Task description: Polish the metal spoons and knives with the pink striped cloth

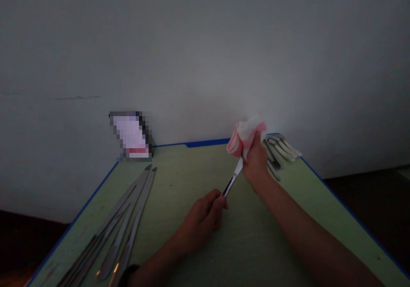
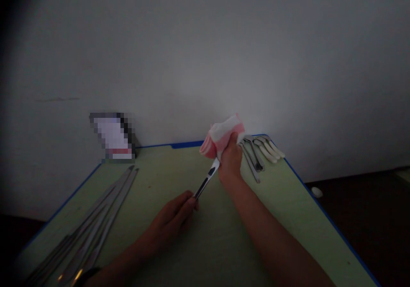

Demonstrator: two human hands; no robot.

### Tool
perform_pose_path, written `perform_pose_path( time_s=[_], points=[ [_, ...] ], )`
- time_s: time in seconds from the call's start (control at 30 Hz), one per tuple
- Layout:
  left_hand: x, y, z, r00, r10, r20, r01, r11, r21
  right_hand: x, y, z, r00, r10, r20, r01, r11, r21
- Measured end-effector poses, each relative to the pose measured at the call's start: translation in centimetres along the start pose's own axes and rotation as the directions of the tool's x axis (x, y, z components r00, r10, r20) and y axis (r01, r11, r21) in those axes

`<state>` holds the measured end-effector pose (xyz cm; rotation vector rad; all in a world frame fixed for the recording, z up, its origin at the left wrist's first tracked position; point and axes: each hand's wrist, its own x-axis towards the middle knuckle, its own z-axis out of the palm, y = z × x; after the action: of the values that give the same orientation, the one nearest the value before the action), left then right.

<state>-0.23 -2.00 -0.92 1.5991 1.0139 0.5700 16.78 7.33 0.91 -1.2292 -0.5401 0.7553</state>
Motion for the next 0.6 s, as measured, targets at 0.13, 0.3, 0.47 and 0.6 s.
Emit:
perform_pose_path(
  time_s=[0.13,0.3,0.47,0.6],
  points=[
    [0.4,-0.1,-0.1,0.997,0.003,-0.079,-0.004,1.000,-0.012,-2.3,1.1,0.8,0.995,-0.037,0.097,0.044,0.997,-0.071],
    [1.2,-0.4,-0.4,0.986,0.007,-0.168,-0.016,0.998,-0.057,-5.2,2.7,1.3,0.976,0.029,0.214,0.023,0.972,-0.236],
    [1.2,-0.3,-0.3,0.961,0.004,-0.278,-0.035,0.994,-0.108,-6.4,3.1,1.8,0.932,0.082,0.353,-0.017,0.983,-0.183],
    [0.8,-0.1,0.0,0.981,0.025,-0.195,-0.064,0.979,-0.196,-4.5,0.8,1.9,0.907,0.139,0.398,-0.244,0.943,0.226]
  ],
)
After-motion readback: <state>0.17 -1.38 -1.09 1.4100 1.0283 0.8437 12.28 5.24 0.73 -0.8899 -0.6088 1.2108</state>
